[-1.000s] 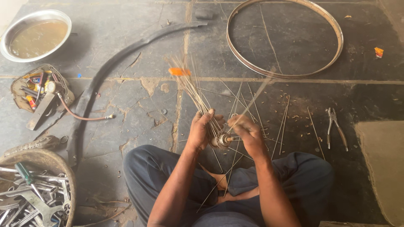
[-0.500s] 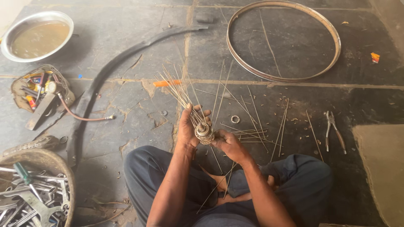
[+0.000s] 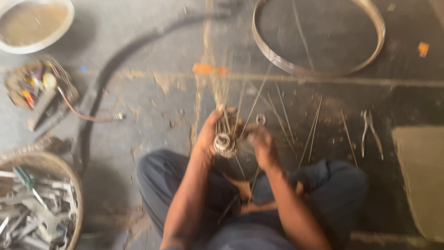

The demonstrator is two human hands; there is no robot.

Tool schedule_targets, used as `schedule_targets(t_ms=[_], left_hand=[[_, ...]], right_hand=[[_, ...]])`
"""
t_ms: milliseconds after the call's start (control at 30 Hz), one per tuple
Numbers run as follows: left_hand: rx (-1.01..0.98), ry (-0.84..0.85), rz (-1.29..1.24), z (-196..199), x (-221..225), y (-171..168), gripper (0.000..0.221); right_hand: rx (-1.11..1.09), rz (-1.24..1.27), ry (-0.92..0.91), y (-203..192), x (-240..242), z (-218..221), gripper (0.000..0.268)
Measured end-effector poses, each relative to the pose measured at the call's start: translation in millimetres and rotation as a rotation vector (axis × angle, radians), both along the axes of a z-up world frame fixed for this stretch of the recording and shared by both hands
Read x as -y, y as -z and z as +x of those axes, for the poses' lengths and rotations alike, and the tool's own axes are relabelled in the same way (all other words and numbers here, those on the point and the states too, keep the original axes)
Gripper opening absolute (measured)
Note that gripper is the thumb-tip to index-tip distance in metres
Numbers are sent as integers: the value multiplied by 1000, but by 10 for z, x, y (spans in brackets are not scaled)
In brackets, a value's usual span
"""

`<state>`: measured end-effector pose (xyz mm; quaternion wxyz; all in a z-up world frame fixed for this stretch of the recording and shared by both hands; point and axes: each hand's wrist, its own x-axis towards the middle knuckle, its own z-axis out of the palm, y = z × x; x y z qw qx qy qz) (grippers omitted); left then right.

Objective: The person inserts metal spokes into the holes of a bicycle wheel hub by hand, threading them through the flange and pulling them into position.

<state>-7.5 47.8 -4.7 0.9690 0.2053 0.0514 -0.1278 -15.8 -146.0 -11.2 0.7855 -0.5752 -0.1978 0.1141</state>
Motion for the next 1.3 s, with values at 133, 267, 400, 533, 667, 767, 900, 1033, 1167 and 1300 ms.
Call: schedule_targets(t_ms=[133,267,400,533,667,767,900,1033,1167,1300], left_hand=[[-22,143,116,8,116,133,47],[-7,137,101,151,189,293,46],[-23,64,100,167,84,287,54],[-1,5,29,166,-52,298,58],[-9,-40,71,168,-48,371,58],[-15,-104,118,194,-42,416,58],[-15,-149,124,242,-24,459,54],[20,-168,253,228,16,489,53],[48,-133,342,252,30,459,54],[-7,-72,274,230,38,471,58]], right_hand=[[-125,264,131,176,133,101,35],[-136,275,124,62,237,89,23],[192,46,147,-231,301,-8,12],[416,-149,161,-323,205,-43,13],[367,-145,162,-279,151,-73,10],[371,-277,188,-270,169,-88,8],[230,-156,239,-176,62,-23,12],[-368,199,79,-47,106,122,13],[-69,-92,229,34,71,108,16],[275,-197,212,-90,134,3,13]])
